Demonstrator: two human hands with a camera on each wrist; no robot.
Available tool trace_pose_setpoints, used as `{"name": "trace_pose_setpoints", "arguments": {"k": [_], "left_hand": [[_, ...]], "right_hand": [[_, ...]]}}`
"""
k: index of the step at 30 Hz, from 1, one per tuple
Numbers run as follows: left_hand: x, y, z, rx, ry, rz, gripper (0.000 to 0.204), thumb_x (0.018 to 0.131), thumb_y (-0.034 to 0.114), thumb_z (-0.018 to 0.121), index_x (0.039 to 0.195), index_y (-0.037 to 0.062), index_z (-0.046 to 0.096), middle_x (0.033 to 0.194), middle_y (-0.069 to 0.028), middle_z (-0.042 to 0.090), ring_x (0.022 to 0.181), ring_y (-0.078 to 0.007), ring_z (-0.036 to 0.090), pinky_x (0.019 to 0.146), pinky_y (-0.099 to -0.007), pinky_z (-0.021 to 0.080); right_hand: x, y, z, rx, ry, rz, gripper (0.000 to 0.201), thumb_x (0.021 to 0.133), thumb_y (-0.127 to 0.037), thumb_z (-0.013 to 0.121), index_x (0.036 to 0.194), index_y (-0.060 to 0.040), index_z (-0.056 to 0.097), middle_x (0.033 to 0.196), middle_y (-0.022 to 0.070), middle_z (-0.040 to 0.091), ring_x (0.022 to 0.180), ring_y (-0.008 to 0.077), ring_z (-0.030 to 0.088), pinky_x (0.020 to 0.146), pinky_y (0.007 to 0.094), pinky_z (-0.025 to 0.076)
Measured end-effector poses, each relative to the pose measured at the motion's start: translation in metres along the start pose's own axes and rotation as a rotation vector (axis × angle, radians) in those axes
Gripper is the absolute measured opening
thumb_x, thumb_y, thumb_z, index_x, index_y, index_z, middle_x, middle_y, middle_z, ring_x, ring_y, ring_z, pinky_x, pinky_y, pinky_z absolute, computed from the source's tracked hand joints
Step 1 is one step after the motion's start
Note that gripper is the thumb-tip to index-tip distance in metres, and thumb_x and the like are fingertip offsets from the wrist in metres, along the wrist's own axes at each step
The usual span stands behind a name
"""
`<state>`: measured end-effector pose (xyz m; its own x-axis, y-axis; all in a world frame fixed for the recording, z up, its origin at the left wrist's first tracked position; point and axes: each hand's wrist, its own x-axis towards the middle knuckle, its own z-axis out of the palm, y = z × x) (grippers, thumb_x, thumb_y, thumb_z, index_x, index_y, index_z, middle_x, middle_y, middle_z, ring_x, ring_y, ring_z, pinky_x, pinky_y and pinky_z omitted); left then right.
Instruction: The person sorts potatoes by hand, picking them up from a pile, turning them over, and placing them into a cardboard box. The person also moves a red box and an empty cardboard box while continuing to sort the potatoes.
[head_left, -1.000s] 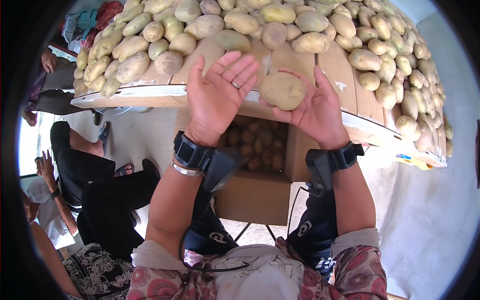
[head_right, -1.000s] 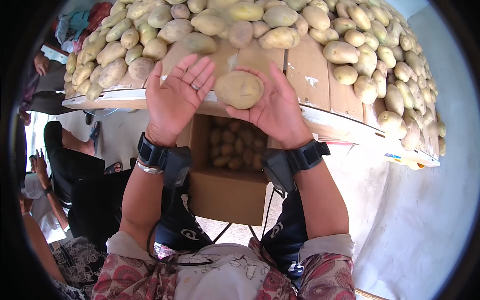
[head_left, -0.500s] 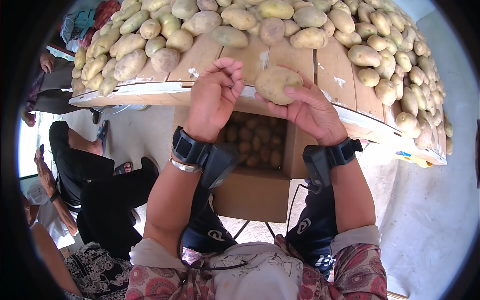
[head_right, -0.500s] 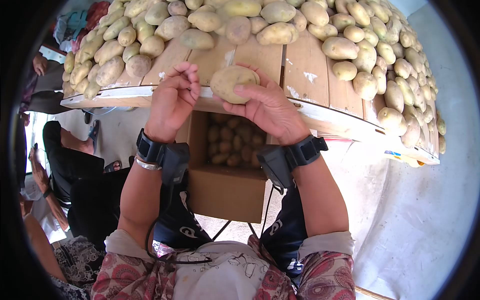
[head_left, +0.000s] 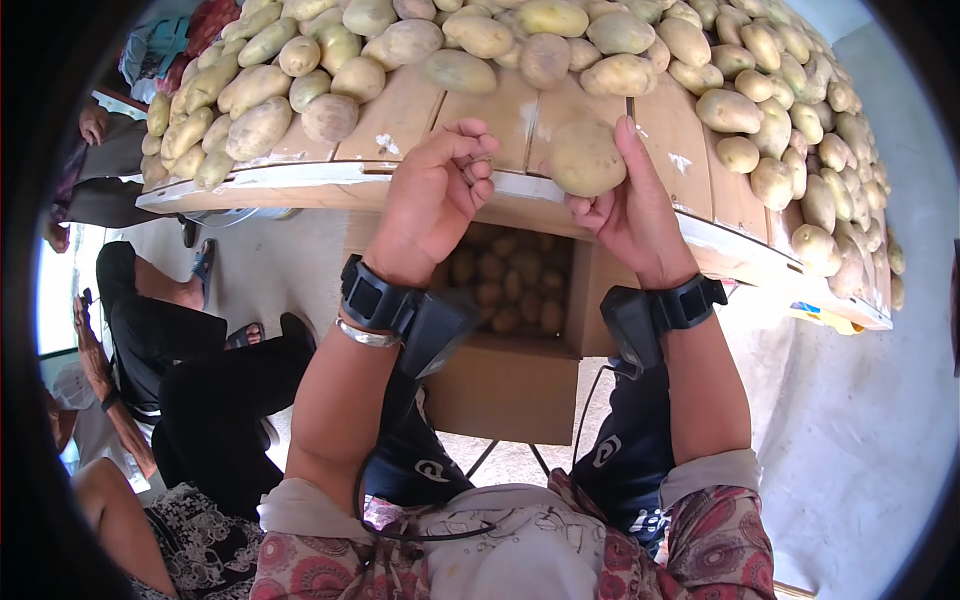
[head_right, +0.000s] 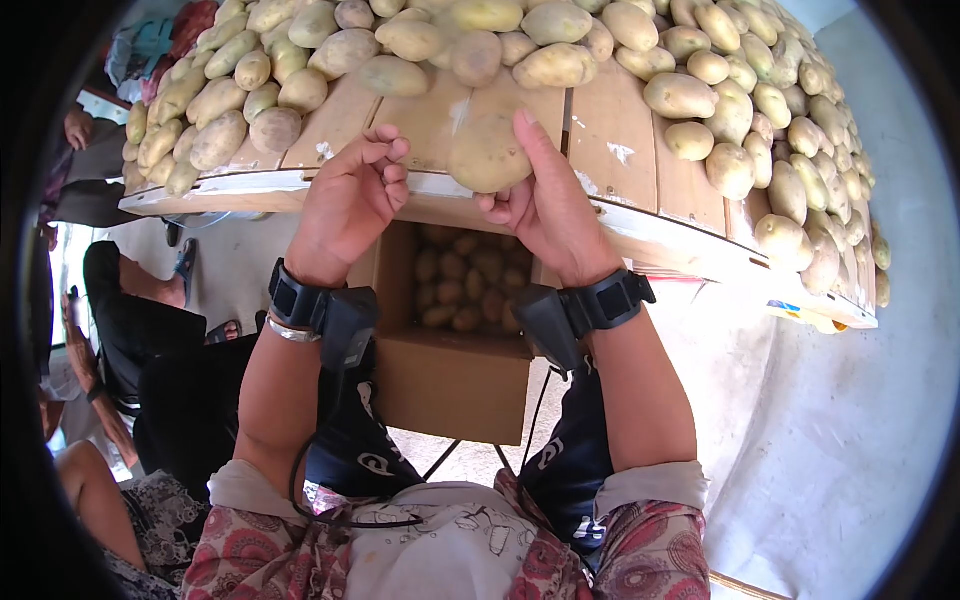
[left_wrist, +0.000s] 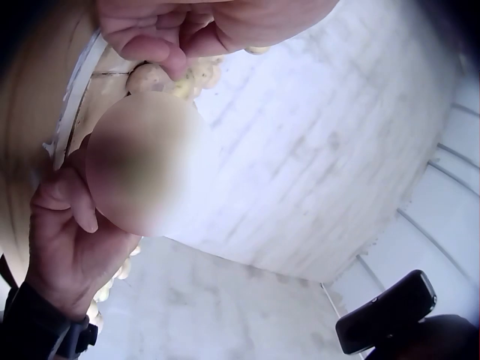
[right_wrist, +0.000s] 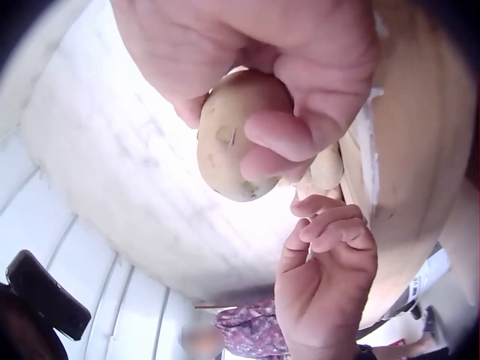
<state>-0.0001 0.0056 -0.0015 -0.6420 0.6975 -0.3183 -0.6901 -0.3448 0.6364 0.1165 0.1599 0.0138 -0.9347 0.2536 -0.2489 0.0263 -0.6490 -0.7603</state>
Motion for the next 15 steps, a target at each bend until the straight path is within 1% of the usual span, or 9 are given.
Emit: {"name": "trace_pose_setpoints", "arguments": {"k": [1,2,4,5,7,10,14,15], "left_hand": [[0.001,0.001,-0.001,-0.004,-0.012,-0.003,0.014,0.081,0.007,0.050,0.095,0.0063,0.052,0.082,-0.0015,0.057,0.063,-0.0087,0.050,0.060,-0.0224,0.043],[0.001,0.001,0.000,-0.001,-0.013,-0.003,0.014,0.081,0.007,0.050,0.095,0.0063,0.052,0.082,-0.0015,0.057,0.063,-0.0087,0.050,0.060,-0.0224,0.043],[0.001,0.000,-0.001,-0.009,-0.029,-0.014,0.014,0.081,0.007,0.050,0.095,0.0059,0.052,0.083,-0.0021,0.057,0.063,-0.0087,0.050,0.061,-0.0224,0.043],[0.001,0.000,-0.001,-0.009,-0.028,-0.016,0.014,0.081,0.007,0.050,0.095,0.0059,0.052,0.083,-0.0021,0.057,0.063,-0.0087,0.050,0.061,-0.0224,0.043],[0.002,-0.001,-0.002,0.000,-0.056,-0.022,0.015,0.081,0.007,0.050,0.096,0.0058,0.052,0.083,-0.0025,0.057,0.064,-0.0089,0.050,0.061,-0.0224,0.043],[0.002,0.000,-0.002,0.005,-0.048,-0.015,0.014,0.082,0.008,0.050,0.096,0.0059,0.052,0.083,-0.0027,0.057,0.064,-0.0091,0.050,0.062,-0.0227,0.043],[0.000,0.000,0.001,0.010,-0.029,-0.014,0.014,0.082,0.009,0.051,0.095,0.0059,0.053,0.083,-0.0025,0.057,0.064,-0.0090,0.049,0.062,-0.0228,0.043],[0.001,0.000,0.000,0.004,-0.026,-0.012,0.013,0.082,0.009,0.051,0.095,0.0058,0.053,0.083,-0.0025,0.057,0.064,-0.0090,0.049,0.062,-0.0228,0.043]], "right_hand": [[0.001,-0.001,0.000,0.008,0.017,0.053,0.049,0.090,-0.049,0.038,0.106,-0.0039,0.050,0.088,0.0136,0.060,0.053,0.0091,0.045,0.041,0.0174,0.031],[0.002,-0.002,-0.001,0.009,0.017,0.051,0.049,0.090,-0.049,0.038,0.106,-0.0039,0.050,0.088,0.0136,0.060,0.053,0.0091,0.045,0.041,0.0174,0.031],[0.003,-0.003,-0.005,0.117,-0.059,0.132,0.051,0.090,-0.051,0.037,0.101,-0.0033,0.051,0.081,0.0146,0.060,0.048,0.0078,0.039,0.038,0.0172,0.025],[0.003,-0.002,-0.005,0.118,-0.058,0.134,0.051,0.090,-0.051,0.037,0.101,-0.0033,0.051,0.081,0.0146,0.060,0.048,0.0078,0.039,0.038,0.0172,0.025],[0.002,-0.002,-0.003,0.088,-0.018,0.142,0.049,0.090,-0.049,0.038,0.101,-0.0030,0.051,0.080,0.0160,0.060,0.046,0.0072,0.036,0.037,0.0171,0.025],[0.002,-0.002,-0.002,0.053,0.031,0.156,0.048,0.090,-0.048,0.039,0.101,-0.0037,0.052,0.081,0.0168,0.060,0.045,0.0074,0.034,0.037,0.0172,0.025],[0.002,-0.003,-0.006,0.078,0.032,0.172,0.048,0.090,-0.049,0.039,0.100,-0.0043,0.052,0.081,0.0168,0.059,0.045,0.0072,0.034,0.037,0.0174,0.024],[0.004,-0.002,-0.014,0.104,-0.080,0.175,0.046,0.089,-0.049,0.040,0.104,-0.0070,0.051,0.086,0.0125,0.061,0.049,0.0094,0.041,0.039,0.0182,0.027]]}}
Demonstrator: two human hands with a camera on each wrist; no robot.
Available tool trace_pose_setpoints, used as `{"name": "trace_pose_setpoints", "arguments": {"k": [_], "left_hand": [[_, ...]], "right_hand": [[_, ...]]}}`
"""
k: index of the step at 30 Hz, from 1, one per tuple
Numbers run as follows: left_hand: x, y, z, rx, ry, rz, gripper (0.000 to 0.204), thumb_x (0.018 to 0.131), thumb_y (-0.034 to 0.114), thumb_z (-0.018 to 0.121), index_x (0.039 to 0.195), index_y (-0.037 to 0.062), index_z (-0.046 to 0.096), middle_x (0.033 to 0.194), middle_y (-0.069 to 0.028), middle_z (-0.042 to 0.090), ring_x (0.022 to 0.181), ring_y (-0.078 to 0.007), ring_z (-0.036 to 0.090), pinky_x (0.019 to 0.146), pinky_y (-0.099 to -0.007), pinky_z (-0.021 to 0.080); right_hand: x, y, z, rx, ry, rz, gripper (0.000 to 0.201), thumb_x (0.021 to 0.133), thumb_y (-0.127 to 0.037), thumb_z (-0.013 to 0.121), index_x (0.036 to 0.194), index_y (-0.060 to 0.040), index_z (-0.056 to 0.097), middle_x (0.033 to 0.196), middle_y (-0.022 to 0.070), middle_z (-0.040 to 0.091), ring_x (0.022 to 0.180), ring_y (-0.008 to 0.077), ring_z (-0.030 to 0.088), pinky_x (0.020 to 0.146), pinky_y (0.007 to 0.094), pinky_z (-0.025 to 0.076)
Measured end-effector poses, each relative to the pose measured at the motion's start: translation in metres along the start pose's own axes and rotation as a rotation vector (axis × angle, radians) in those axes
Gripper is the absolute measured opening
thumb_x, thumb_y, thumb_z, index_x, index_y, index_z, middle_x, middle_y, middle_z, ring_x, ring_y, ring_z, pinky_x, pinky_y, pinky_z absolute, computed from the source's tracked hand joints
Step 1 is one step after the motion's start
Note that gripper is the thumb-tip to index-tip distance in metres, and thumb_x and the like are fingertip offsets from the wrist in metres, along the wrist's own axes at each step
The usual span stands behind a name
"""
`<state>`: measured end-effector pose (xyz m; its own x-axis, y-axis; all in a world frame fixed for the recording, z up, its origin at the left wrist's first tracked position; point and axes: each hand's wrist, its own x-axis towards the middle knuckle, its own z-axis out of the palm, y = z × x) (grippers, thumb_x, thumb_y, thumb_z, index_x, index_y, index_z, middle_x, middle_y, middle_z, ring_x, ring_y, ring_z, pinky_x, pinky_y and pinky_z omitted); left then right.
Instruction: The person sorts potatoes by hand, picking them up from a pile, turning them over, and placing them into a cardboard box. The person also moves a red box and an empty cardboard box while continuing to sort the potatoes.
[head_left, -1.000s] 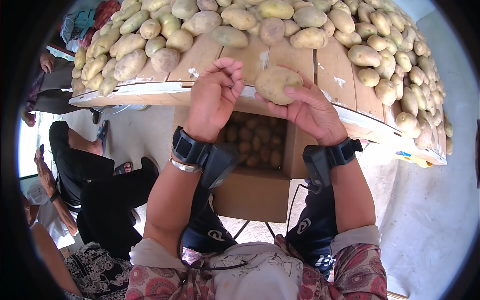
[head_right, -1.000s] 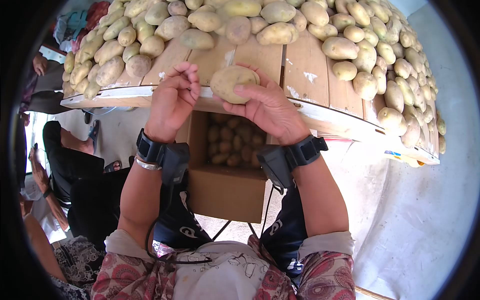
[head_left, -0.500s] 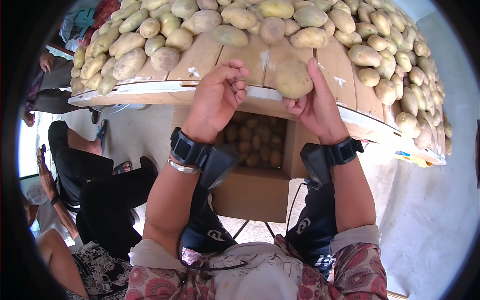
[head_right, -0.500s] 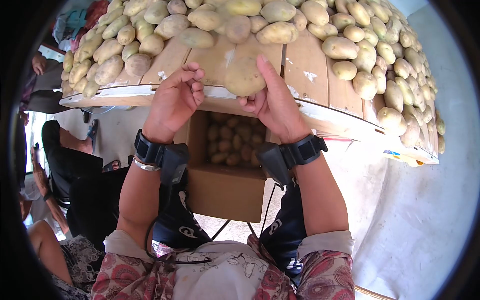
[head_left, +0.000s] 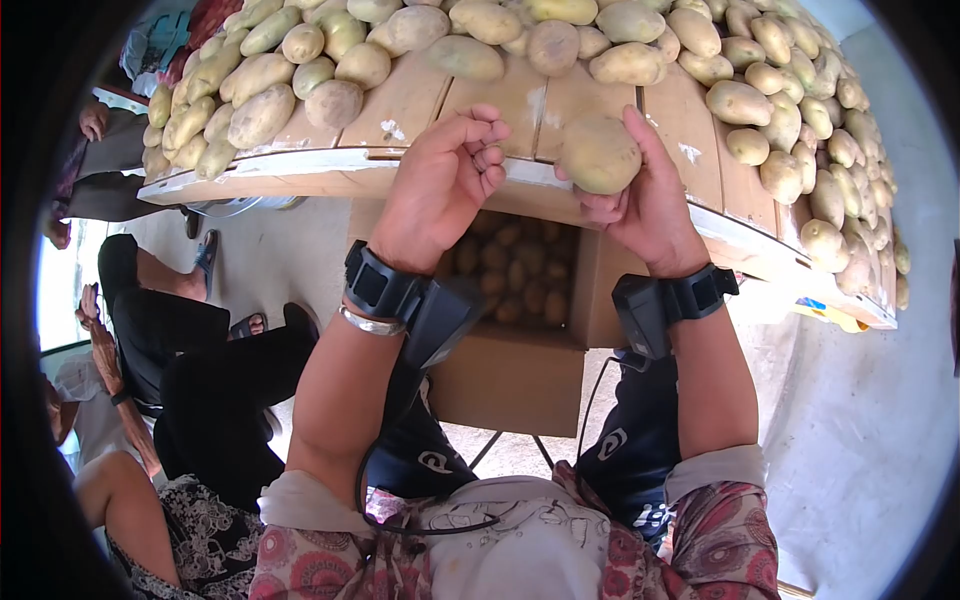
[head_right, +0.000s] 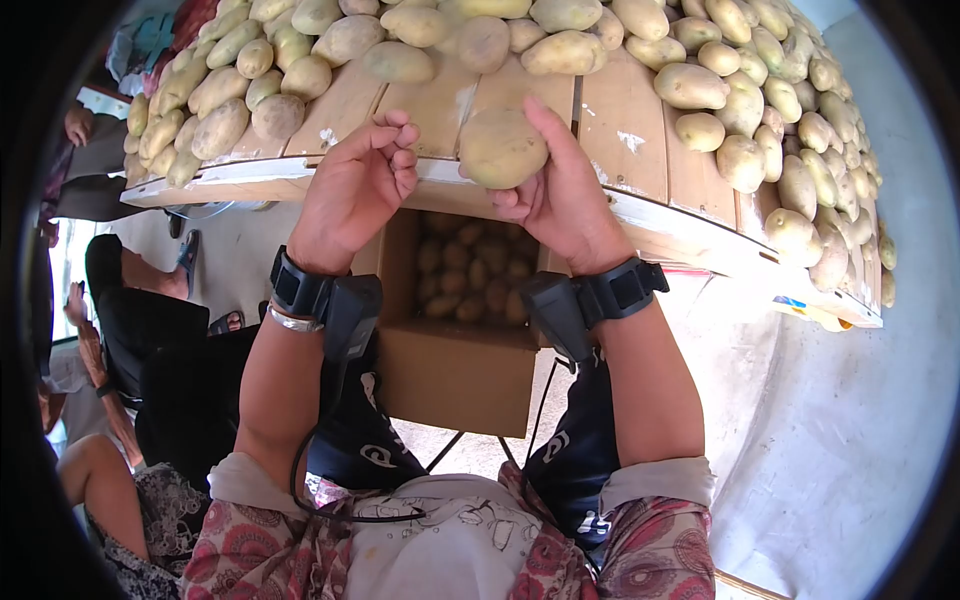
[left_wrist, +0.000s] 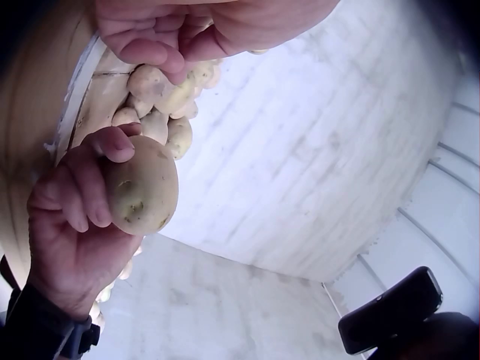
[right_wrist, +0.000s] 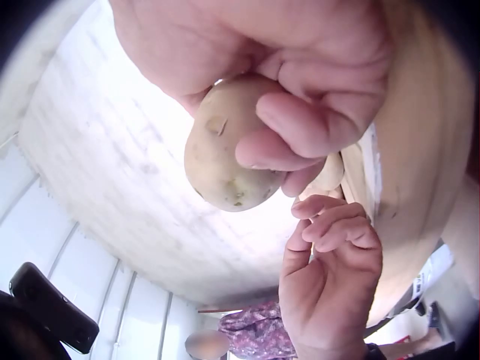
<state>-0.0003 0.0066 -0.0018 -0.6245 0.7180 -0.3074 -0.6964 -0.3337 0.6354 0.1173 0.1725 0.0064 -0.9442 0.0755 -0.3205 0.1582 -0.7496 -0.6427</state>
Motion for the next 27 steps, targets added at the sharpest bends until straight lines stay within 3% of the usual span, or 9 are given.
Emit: {"name": "trace_pose_setpoints", "arguments": {"k": [1,5,7,11,13,16,20,22,27], "left_hand": [[0.000,0.000,0.000,-0.005,0.003,0.003,0.013,0.082,0.009,0.051,0.094,0.0056,0.053,0.083,-0.0025,0.057,0.064,-0.0090,0.049,0.062,-0.0227,0.042],[0.000,0.000,-0.002,-0.006,-0.039,-0.011,0.012,0.084,0.008,0.051,0.096,0.0068,0.051,0.084,-0.0010,0.056,0.066,-0.0088,0.050,0.063,-0.0218,0.043],[0.000,0.000,-0.001,0.015,-0.036,-0.014,0.013,0.084,0.009,0.051,0.097,0.0067,0.051,0.083,-0.0009,0.056,0.067,-0.0087,0.050,0.064,-0.0220,0.043],[-0.001,-0.002,0.000,0.059,-0.030,0.013,0.013,0.084,0.010,0.051,0.097,0.0067,0.051,0.083,-0.0007,0.056,0.067,-0.0085,0.049,0.064,-0.0220,0.042],[0.001,-0.003,0.000,0.065,-0.012,0.011,0.014,0.084,0.010,0.051,0.097,0.0069,0.051,0.084,-0.0005,0.056,0.068,-0.0083,0.049,0.064,-0.0219,0.042],[-0.001,-0.004,0.002,0.126,-0.001,0.041,0.014,0.084,0.010,0.050,0.098,0.0067,0.051,0.084,-0.0004,0.056,0.068,-0.0082,0.049,0.065,-0.0219,0.042],[-0.001,-0.005,0.007,0.195,-0.009,0.091,0.014,0.084,0.010,0.049,0.098,0.0063,0.051,0.086,-0.0005,0.056,0.070,-0.0086,0.050,0.068,-0.0219,0.043],[-0.004,-0.005,0.016,0.194,0.076,0.122,0.017,0.085,0.012,0.049,0.101,0.0055,0.051,0.089,-0.0011,0.057,0.076,-0.0091,0.053,0.071,-0.0220,0.044],[-0.007,-0.007,0.018,0.279,-0.007,0.108,0.022,0.085,0.014,0.049,0.105,0.0054,0.052,0.094,-0.0042,0.057,0.081,-0.0106,0.056,0.071,-0.0239,0.045]], "right_hand": [[0.001,0.000,-0.001,0.016,-0.115,0.008,0.044,0.089,-0.048,0.041,0.108,-0.0097,0.049,0.090,0.0083,0.062,0.054,0.0115,0.047,0.041,0.0190,0.029],[-0.001,0.002,0.007,0.018,0.005,-0.051,0.049,0.089,-0.048,0.040,0.115,-0.0065,0.046,0.096,0.0118,0.061,0.067,0.0177,0.059,0.045,0.0209,0.041],[-0.001,0.002,0.007,0.048,-0.051,-0.044,0.053,0.090,-0.046,0.038,0.120,-0.0028,0.042,0.104,0.0148,0.059,0.084,0.0270,0.063,0.055,0.0268,0.052],[0.002,0.003,0.001,0.016,-0.113,-0.039,0.055,0.091,-0.045,0.035,0.123,-0.0010,0.041,0.106,0.0203,0.057,0.096,0.0331,0.059,0.060,0.0295,0.053],[0.002,0.003,0.001,0.012,-0.110,-0.048,0.053,0.091,-0.040,0.036,0.127,-0.0009,0.037,0.116,0.0208,0.052,0.101,0.0345,0.056,0.069,0.0327,0.053],[0.006,0.007,-0.001,0.021,-0.140,-0.102,0.052,0.088,-0.037,0.040,0.128,-0.0033,0.033,0.121,0.0144,0.049,0.108,0.0312,0.052,0.080,0.0411,0.050],[0.007,0.008,-0.001,0.093,-0.190,-0.112,0.050,0.088,-0.030,0.042,0.130,-0.0048,0.032,0.125,0.0135,0.045,0.113,0.0299,0.048,0.088,0.0449,0.044],[0.007,0.009,0.004,0.000,-0.155,-0.178,0.047,0.090,-0.030,0.043,0.128,-0.0048,0.034,0.122,0.0126,0.048,0.108,0.0266,0.052,0.084,0.0411,0.047],[0.003,0.007,0.007,-0.217,0.040,-0.204,0.048,0.091,-0.042,0.043,0.121,-0.0043,0.042,0.109,0.0088,0.057,0.093,0.0170,0.060,0.073,0.0284,0.052]]}}
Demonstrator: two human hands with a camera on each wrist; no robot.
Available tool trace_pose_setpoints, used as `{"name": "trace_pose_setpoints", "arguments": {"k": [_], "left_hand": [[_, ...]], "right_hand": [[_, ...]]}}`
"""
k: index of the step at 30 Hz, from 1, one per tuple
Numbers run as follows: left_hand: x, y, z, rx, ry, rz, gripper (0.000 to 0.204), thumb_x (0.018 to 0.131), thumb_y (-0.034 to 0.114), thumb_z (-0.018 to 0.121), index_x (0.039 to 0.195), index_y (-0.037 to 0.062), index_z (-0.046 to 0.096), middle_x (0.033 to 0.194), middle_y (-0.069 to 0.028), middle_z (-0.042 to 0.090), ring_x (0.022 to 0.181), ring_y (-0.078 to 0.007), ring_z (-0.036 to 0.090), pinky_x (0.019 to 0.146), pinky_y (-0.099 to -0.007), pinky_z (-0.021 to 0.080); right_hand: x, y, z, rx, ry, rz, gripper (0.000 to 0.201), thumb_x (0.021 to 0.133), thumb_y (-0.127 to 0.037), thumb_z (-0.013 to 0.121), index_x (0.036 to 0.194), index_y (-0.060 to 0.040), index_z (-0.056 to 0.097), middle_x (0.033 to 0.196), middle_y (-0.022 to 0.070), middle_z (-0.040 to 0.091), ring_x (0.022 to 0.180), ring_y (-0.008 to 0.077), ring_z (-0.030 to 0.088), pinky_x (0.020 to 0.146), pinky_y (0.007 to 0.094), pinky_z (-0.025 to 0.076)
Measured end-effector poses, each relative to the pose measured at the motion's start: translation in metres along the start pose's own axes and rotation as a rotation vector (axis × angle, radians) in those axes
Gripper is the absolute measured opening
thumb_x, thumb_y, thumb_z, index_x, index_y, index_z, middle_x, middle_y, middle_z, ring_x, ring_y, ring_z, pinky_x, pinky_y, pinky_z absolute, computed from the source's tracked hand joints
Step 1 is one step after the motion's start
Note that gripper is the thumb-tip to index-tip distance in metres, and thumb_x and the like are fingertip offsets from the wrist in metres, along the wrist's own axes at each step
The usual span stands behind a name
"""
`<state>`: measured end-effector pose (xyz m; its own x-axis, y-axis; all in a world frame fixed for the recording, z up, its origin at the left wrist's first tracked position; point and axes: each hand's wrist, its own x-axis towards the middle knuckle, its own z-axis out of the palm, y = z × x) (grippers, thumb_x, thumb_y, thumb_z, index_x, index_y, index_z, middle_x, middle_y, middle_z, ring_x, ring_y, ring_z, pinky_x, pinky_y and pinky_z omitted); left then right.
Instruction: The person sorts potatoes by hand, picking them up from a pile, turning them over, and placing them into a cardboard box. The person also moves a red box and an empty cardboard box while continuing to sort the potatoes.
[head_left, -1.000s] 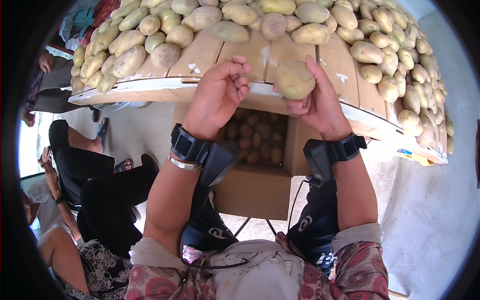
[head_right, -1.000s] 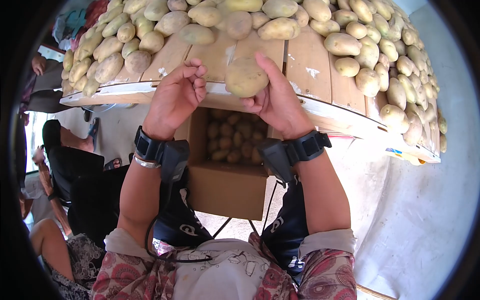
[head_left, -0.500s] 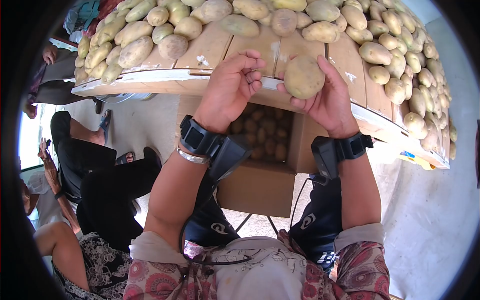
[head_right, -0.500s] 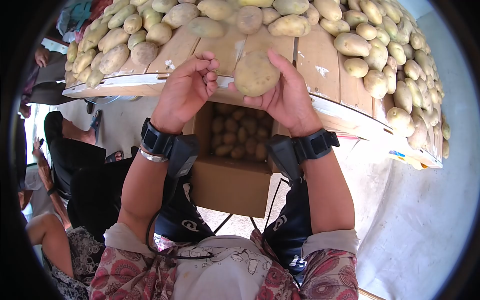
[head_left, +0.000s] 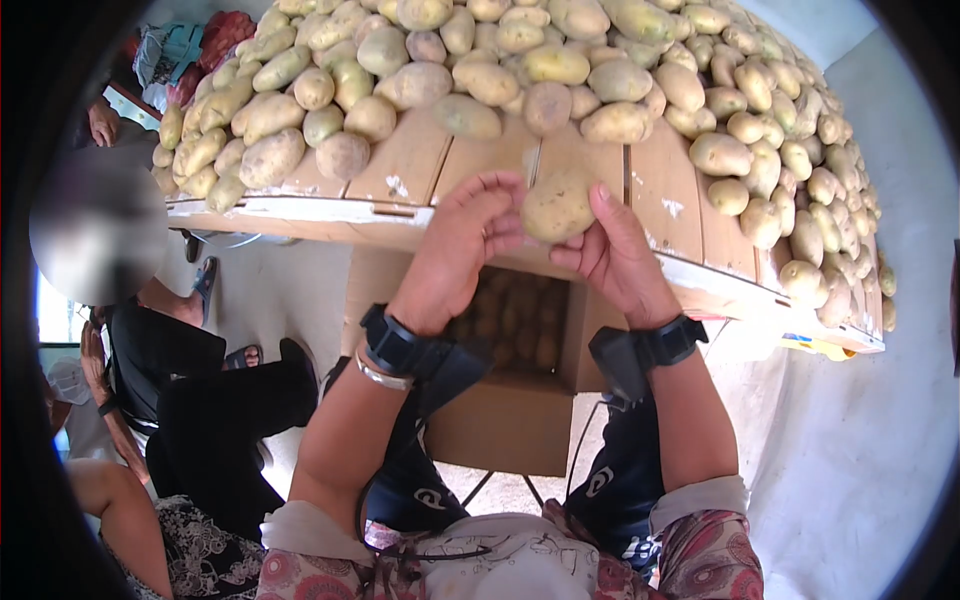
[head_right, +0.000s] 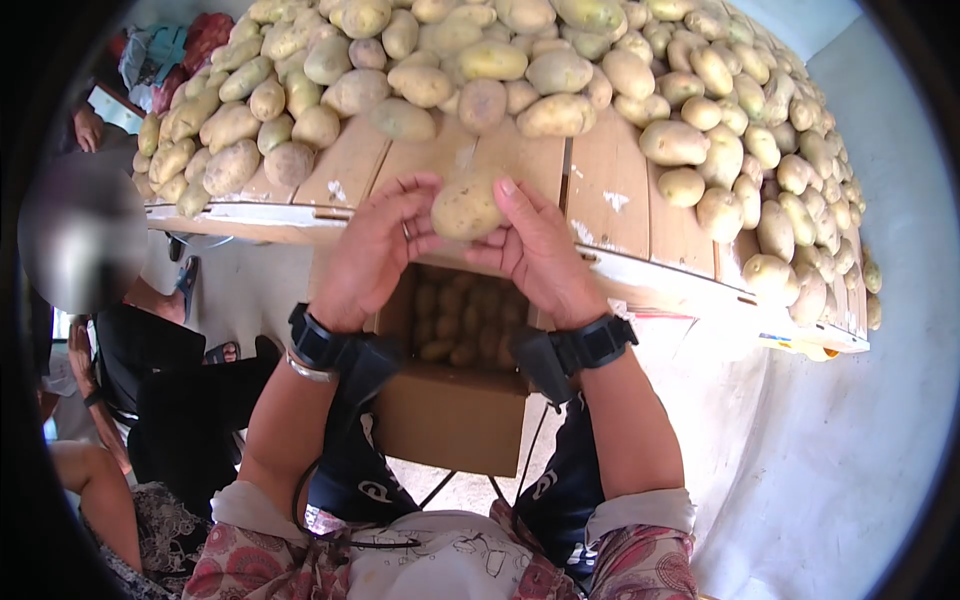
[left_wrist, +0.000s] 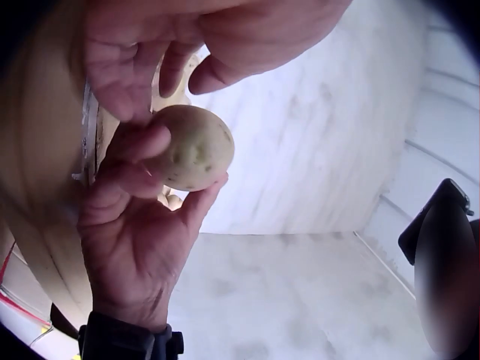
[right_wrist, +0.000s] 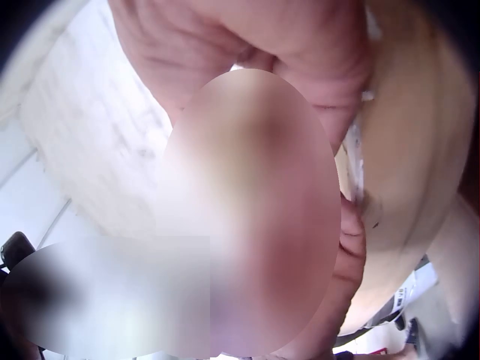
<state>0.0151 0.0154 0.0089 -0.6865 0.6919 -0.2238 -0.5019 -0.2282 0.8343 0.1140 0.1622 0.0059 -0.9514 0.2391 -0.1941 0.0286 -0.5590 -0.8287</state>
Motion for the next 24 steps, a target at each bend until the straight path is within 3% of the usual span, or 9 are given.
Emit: {"name": "trace_pose_setpoints", "arguments": {"k": [3,7,10,14,17,21,24], "left_hand": [[-0.007,0.006,0.007,0.055,-0.161,-0.142,0.035,0.090,0.022,0.046,0.118,0.0028,0.042,0.103,-0.0054,0.057,0.085,-0.0118,0.060,0.068,-0.0224,0.049],[-0.010,0.008,0.012,0.127,-0.212,-0.104,0.044,0.091,0.029,0.047,0.127,0.0056,0.036,0.107,-0.0038,0.054,0.088,-0.0113,0.058,0.071,-0.0238,0.048],[-0.012,0.005,0.012,0.216,-0.143,-0.014,0.046,0.089,0.029,0.051,0.127,0.0071,0.037,0.108,-0.0029,0.053,0.090,-0.0099,0.055,0.073,-0.0239,0.047],[-0.014,0.008,0.012,0.190,-0.169,-0.054,0.044,0.085,0.025,0.059,0.122,0.0064,0.043,0.107,-0.0022,0.053,0.089,-0.0088,0.054,0.075,-0.0233,0.046],[-0.013,0.008,0.011,0.225,-0.208,-0.063,0.040,0.085,0.024,0.060,0.118,0.0051,0.046,0.106,-0.0029,0.054,0.090,-0.0086,0.054,0.075,-0.0234,0.046],[-0.013,0.006,0.016,0.182,-0.216,-0.013,0.038,0.084,0.022,0.059,0.116,0.0038,0.047,0.104,-0.0040,0.055,0.091,-0.0093,0.054,0.077,-0.0235,0.045],[-0.017,0.006,0.019,0.245,-0.245,0.072,0.040,0.084,0.020,0.058,0.117,0.0027,0.046,0.109,-0.0068,0.051,0.102,-0.0132,0.049,0.086,-0.0280,0.042]], "right_hand": [[-0.003,-0.008,-0.004,0.195,-0.196,0.122,0.041,0.089,-0.039,0.048,0.111,-0.0044,0.049,0.094,0.0048,0.061,0.074,0.0092,0.059,0.063,0.0202,0.050],[-0.001,0.000,-0.008,0.008,-0.043,0.040,0.042,0.087,-0.036,0.054,0.114,-0.0047,0.047,0.084,0.0012,0.057,0.067,0.0073,0.055,0.061,0.0186,0.048],[-0.003,0.002,0.006,-0.049,0.022,0.040,0.041,0.087,-0.030,0.056,0.118,-0.0049,0.045,0.085,0.0014,0.057,0.068,0.0073,0.056,0.061,0.0195,0.048],[-0.005,-0.009,0.007,0.168,-0.052,0.124,0.033,0.089,-0.023,0.053,0.117,-0.0047,0.047,0.085,0.0015,0.058,0.070,0.0082,0.057,0.062,0.0212,0.049],[-0.003,0.004,-0.007,0.009,-0.131,0.043,0.032,0.091,-0.025,0.049,0.116,-0.0053,0.049,0.086,0.0023,0.059,0.071,0.0087,0.057,0.062,0.0227,0.049],[-0.003,0.003,-0.013,0.103,-0.186,0.071,0.032,0.092,-0.028,0.046,0.116,-0.0060,0.048,0.090,0.0038,0.059,0.071,0.0111,0.058,0.062,0.0245,0.050],[-0.014,-0.002,-0.004,-0.163,0.012,0.076,0.035,0.090,-0.029,0.048,0.117,-0.0066,0.046,0.101,0.0055,0.054,0.082,0.0143,0.058,0.064,0.0258,0.050]]}}
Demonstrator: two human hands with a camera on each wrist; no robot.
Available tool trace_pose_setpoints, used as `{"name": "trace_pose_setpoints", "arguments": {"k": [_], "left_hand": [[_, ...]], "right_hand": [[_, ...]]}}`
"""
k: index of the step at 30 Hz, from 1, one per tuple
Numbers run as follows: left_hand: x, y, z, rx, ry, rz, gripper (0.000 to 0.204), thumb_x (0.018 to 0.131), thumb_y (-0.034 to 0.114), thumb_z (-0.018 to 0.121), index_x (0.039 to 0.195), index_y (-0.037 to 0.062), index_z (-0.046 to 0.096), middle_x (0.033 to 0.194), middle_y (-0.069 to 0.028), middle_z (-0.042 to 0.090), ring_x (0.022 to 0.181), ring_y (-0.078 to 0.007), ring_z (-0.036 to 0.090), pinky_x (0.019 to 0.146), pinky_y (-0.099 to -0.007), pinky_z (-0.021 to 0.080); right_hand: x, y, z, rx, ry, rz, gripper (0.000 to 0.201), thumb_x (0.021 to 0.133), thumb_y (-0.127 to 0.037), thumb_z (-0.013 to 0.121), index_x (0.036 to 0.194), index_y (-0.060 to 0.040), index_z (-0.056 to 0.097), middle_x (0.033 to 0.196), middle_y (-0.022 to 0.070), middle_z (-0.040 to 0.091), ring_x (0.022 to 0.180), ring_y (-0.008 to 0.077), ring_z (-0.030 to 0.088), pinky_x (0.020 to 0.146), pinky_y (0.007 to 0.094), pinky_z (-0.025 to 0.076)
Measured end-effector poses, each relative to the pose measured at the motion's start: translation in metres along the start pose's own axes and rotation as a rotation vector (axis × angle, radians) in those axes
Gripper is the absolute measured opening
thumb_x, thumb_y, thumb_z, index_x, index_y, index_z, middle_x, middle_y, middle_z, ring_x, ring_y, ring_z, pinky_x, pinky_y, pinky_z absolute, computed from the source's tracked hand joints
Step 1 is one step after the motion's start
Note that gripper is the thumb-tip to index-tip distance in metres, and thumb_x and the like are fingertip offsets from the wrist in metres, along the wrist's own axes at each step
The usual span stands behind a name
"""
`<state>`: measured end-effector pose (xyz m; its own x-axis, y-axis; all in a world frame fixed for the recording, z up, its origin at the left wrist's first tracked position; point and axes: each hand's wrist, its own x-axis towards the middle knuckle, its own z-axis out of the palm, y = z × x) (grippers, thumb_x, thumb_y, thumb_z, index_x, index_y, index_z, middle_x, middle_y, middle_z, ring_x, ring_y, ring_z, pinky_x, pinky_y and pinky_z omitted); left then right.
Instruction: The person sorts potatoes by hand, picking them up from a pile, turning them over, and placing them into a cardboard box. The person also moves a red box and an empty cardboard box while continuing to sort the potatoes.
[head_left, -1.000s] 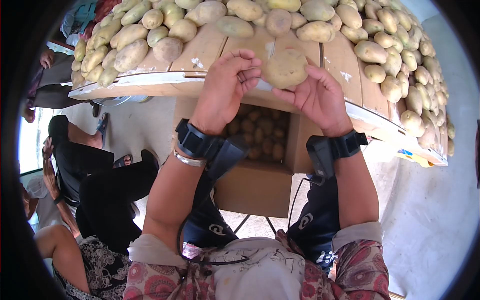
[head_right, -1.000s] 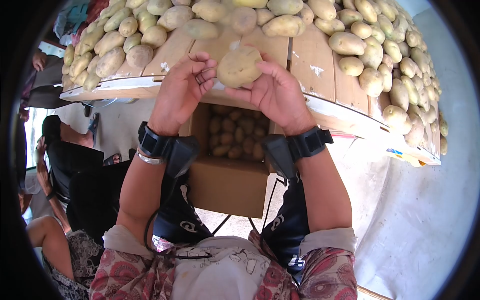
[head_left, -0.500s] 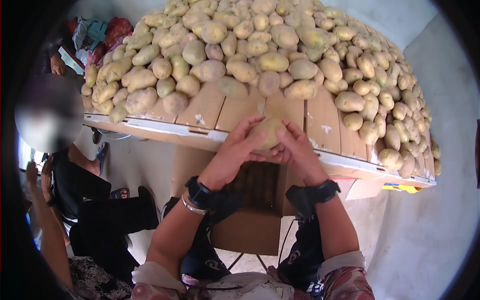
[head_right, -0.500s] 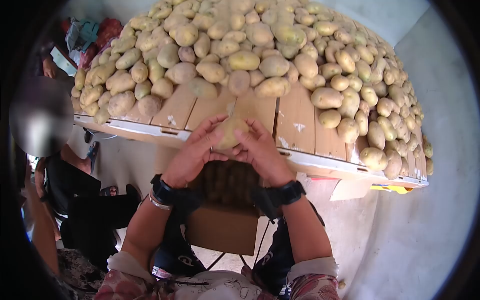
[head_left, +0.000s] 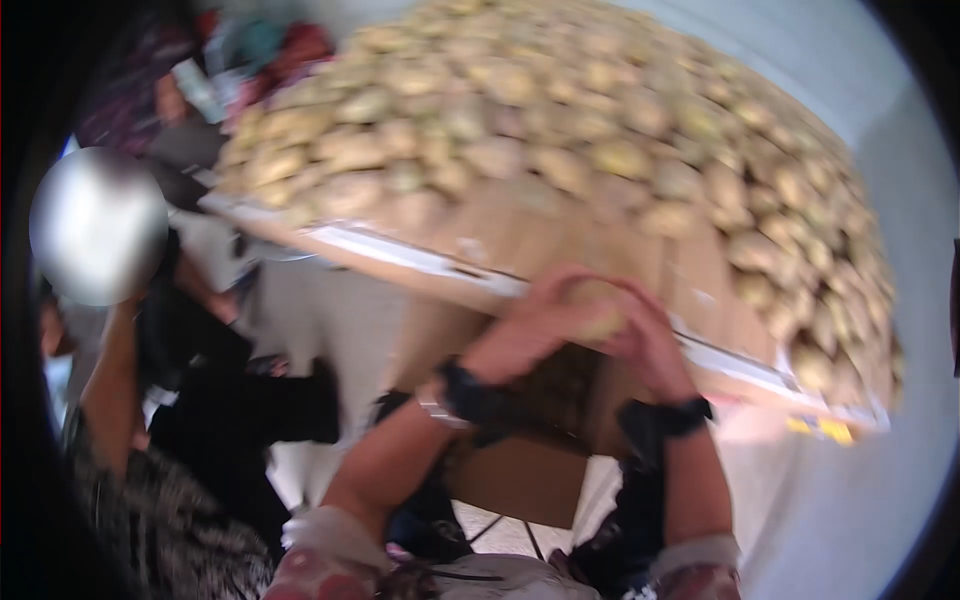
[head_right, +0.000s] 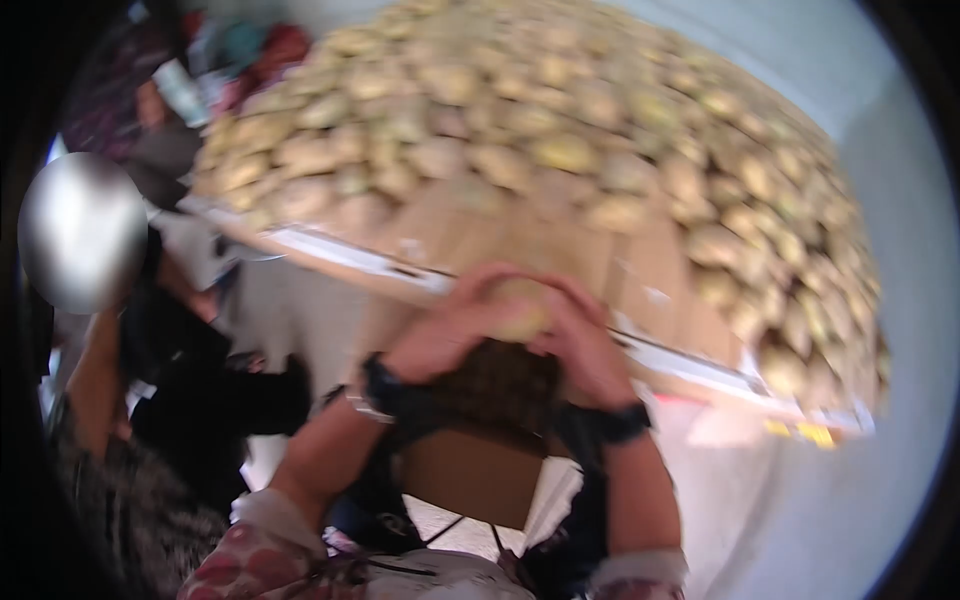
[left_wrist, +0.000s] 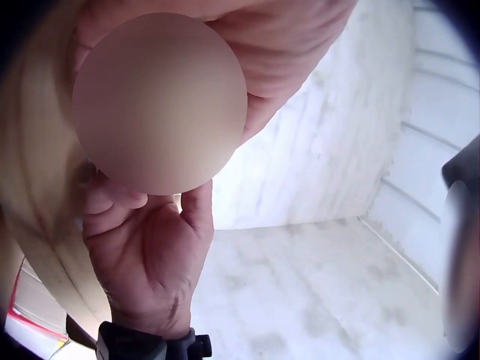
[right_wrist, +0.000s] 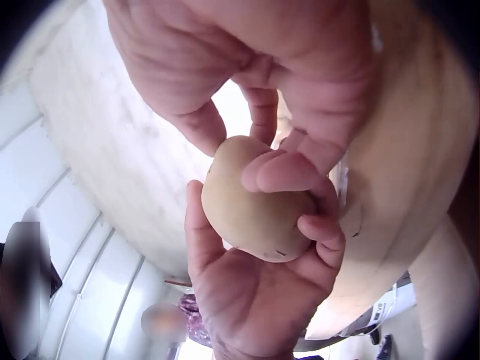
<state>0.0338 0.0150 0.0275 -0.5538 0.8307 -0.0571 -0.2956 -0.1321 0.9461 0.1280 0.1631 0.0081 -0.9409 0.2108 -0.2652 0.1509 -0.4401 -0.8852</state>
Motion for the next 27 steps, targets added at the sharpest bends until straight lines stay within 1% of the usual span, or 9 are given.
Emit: {"name": "trace_pose_setpoints", "arguments": {"k": [1,2,5,8,11,18,21,23,27], "left_hand": [[0.004,-0.010,-0.002,0.133,0.042,0.003,0.042,0.084,0.023,0.059,0.117,0.0023,0.045,0.110,-0.0076,0.050,0.105,-0.0137,0.047,0.087,-0.0294,0.042],[-0.002,-0.013,-0.001,-0.058,0.033,0.022,0.044,0.082,0.025,0.061,0.116,0.0017,0.045,0.107,-0.0078,0.050,0.102,-0.0142,0.048,0.085,-0.0288,0.043],[0.009,-0.031,0.000,0.063,0.127,0.115,0.040,0.077,0.025,0.065,0.104,-0.0005,0.050,0.098,-0.0081,0.052,0.089,-0.0116,0.051,0.076,-0.0262,0.045],[0.011,-0.023,-0.002,-0.059,0.238,0.063,0.038,0.073,0.025,0.065,0.098,-0.0001,0.051,0.092,-0.0068,0.054,0.086,-0.0115,0.051,0.072,-0.0261,0.044],[0.013,-0.020,-0.001,0.008,0.224,0.026,0.041,0.067,0.024,0.066,0.095,-0.0009,0.050,0.091,-0.0090,0.054,0.085,-0.0136,0.051,0.073,-0.0268,0.044],[0.001,-0.005,-0.015,-0.048,0.103,0.023,0.044,0.063,0.021,0.068,0.097,-0.0004,0.051,0.094,-0.0099,0.054,0.088,-0.0147,0.052,0.076,-0.0271,0.043],[-0.001,-0.004,-0.017,-0.061,0.081,0.035,0.044,0.063,0.020,0.068,0.097,-0.0005,0.051,0.096,-0.0106,0.054,0.090,-0.0154,0.051,0.077,-0.0268,0.043],[-0.001,-0.006,-0.017,-0.055,0.066,0.064,0.042,0.063,0.020,0.068,0.096,-0.0007,0.052,0.098,-0.0115,0.053,0.092,-0.0163,0.051,0.079,-0.0263,0.042],[-0.001,-0.003,-0.017,0.008,0.093,0.113,0.038,0.063,0.020,0.069,0.091,-0.0003,0.053,0.096,-0.0111,0.055,0.090,-0.0165,0.053,0.077,-0.0270,0.043]], "right_hand": [[0.001,0.013,-0.006,-0.052,0.050,-0.071,0.042,0.090,-0.032,0.046,0.124,-0.0096,0.039,0.105,0.0033,0.052,0.087,0.0117,0.056,0.070,0.0278,0.051],[-0.002,0.003,-0.002,-0.118,-0.017,-0.023,0.046,0.088,-0.033,0.048,0.127,-0.0101,0.037,0.110,0.0048,0.050,0.097,0.0132,0.054,0.073,0.0293,0.050],[0.003,0.021,-0.013,0.032,-0.063,-0.127,0.047,0.090,-0.033,0.045,0.128,-0.0078,0.036,0.117,0.0064,0.049,0.101,0.0157,0.053,0.080,0.0297,0.046],[0.017,0.011,-0.011,0.245,-0.253,-0.050,0.036,0.093,-0.030,0.041,0.121,-0.0074,0.043,0.111,0.0037,0.054,0.095,0.0117,0.055,0.072,0.0243,0.046],[0.019,0.016,-0.018,0.146,-0.079,-0.055,0.034,0.094,-0.029,0.041,0.120,-0.0073,0.044,0.108,0.0033,0.056,0.085,0.0079,0.057,0.062,0.0186,0.045],[0.015,0.008,0.009,0.026,-0.128,-0.075,0.041,0.092,-0.033,0.043,0.122,-0.0046,0.040,0.108,0.0035,0.054,0.085,0.0083,0.057,0.062,0.0192,0.046],[0.015,0.009,0.010,0.020,-0.157,-0.088,0.045,0.091,-0.034,0.044,0.123,-0.0030,0.037,0.111,0.0055,0.052,0.088,0.0103,0.057,0.066,0.0203,0.048],[0.013,0.007,0.013,0.039,-0.180,-0.108,0.040,0.093,-0.031,0.038,0.120,-0.0011,0.038,0.116,0.0128,0.048,0.104,0.0202,0.053,0.083,0.0321,0.048],[0.013,0.008,0.016,0.089,0.010,-0.119,0.040,0.090,-0.028,0.045,0.119,-0.0011,0.039,0.114,0.0127,0.050,0.099,0.0180,0.056,0.078,0.0293,0.050]]}}
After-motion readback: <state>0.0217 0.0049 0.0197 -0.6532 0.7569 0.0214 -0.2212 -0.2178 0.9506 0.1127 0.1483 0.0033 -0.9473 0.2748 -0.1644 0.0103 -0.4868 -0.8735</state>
